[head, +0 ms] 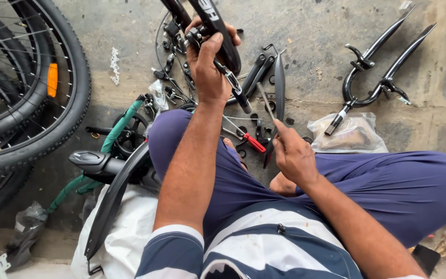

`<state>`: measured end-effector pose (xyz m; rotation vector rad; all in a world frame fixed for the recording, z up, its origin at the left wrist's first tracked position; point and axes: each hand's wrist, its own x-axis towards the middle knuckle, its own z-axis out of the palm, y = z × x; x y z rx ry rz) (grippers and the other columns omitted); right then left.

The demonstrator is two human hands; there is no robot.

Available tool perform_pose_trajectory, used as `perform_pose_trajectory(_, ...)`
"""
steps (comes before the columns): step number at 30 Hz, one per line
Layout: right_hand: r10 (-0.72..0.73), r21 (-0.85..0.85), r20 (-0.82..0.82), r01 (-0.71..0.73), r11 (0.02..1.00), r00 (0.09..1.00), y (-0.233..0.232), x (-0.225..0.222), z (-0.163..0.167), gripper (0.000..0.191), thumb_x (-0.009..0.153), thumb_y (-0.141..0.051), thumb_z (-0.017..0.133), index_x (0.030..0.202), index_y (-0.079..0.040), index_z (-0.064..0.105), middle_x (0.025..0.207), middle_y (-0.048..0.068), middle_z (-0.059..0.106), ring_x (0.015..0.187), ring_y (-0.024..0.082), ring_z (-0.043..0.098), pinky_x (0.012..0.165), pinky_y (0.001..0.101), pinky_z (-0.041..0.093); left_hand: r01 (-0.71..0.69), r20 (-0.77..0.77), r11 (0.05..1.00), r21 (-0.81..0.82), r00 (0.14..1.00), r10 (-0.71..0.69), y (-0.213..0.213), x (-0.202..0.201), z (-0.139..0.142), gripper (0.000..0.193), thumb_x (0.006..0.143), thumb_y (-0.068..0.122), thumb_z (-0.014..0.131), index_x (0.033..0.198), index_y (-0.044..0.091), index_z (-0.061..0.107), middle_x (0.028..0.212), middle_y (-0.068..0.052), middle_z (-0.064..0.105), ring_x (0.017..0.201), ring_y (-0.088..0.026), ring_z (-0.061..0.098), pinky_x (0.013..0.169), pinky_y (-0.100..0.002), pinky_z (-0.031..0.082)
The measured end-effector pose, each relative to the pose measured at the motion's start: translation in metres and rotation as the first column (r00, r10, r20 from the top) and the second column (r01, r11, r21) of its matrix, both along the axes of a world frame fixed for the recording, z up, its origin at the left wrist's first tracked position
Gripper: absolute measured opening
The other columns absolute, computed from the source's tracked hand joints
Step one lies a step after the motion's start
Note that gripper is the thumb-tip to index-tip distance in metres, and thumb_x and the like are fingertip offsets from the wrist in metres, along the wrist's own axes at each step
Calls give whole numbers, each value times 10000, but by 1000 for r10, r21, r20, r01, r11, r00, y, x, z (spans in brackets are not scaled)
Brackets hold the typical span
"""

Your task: The person sits on the floor and uses a screwdriver to remove a bolt from a bicycle mudguard. They then pick up a bicycle fork, remove a small metal ring, and place the fork down. Finally, they open a plastic bag containing small parts and remove a roll of tape.

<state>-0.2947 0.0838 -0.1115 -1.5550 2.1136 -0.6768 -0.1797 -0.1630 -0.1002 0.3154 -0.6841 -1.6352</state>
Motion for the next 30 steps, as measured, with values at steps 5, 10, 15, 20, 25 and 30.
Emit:
perform_pose_trajectory(5, -94, 64, 135, 86, 994, 986, 0, -4, -26, 487, 909, -124, 630, 1388, -72, 562, 1030, 187, 707, 887, 364, 713, 799, 467, 553, 0, 12, 1000, -14, 1000, 0, -2, 0, -5, 317, 975, 69, 632, 1286, 111, 586, 1034, -171, 712, 946, -274, 703, 903, -457, 616)
perform_pose_trajectory(10, 84, 393, 178, -150, 907, 980, -14, -3, -77, 494, 860, -193, 729, 1327, -108, 592, 1024, 194, 735, 979, 399, 696, 846, 492, 535, 19, 25, 999, 38, 999, -20, -1, 0, -2, 324, 972, 100, 639, 1284, 95, 556, 1023, -174, 711, 933, -271, 703, 887, -441, 608)
perform_pose_trajectory(15, -139, 158, 333, 90, 983, 933, -30, -7, -55, 478, 891, -281, 728, 1322, -109, 612, 1101, 140, 753, 961, 337, 750, 876, 445, 585, 86, 31, 983, 161, 995, -92, -2, -7, 9, 277, 1019, 211, 677, 1226, 81, 546, 998, -176, 708, 910, -277, 713, 813, -409, 618)
perform_pose_trajectory(20, 87, -289, 71, -63, 955, 994, -50, -5, -16, 685, 860, -285, 800, 1409, 3, 508, 1199, 276, 666, 1061, 435, 655, 897, 481, 516, 269, -16, 938, 220, 962, -273, 18, -20, 8, 387, 1055, 349, 661, 1246, 34, 542, 1083, -157, 707, 993, -269, 710, 802, -378, 601)
perform_pose_trajectory(25, -334, 82, 510, 342, 936, 793, -63, 18, -35, 416, 912, -329, 764, 1174, -21, 670, 891, 77, 726, 806, 233, 662, 698, 346, 539, 423, 265, 896, 136, 856, -445, 45, -47, 0, 511, 1003, 362, 711, 1371, 67, 515, 1264, -168, 649, 1134, -249, 667, 930, -375, 567)
perform_pose_trajectory(30, -555, 288, 689, 526, 800, 466, -49, -34, -56, 311, 879, -347, 784, 993, -66, 716, 709, 7, 619, 549, 110, 530, 482, 286, 427, 541, 882, 821, -182, 459, -108, 52, -54, 7, 816, 877, 285, 815, 1494, -24, 380, 1357, -234, 603, 1219, -290, 633, 969, -402, 551)
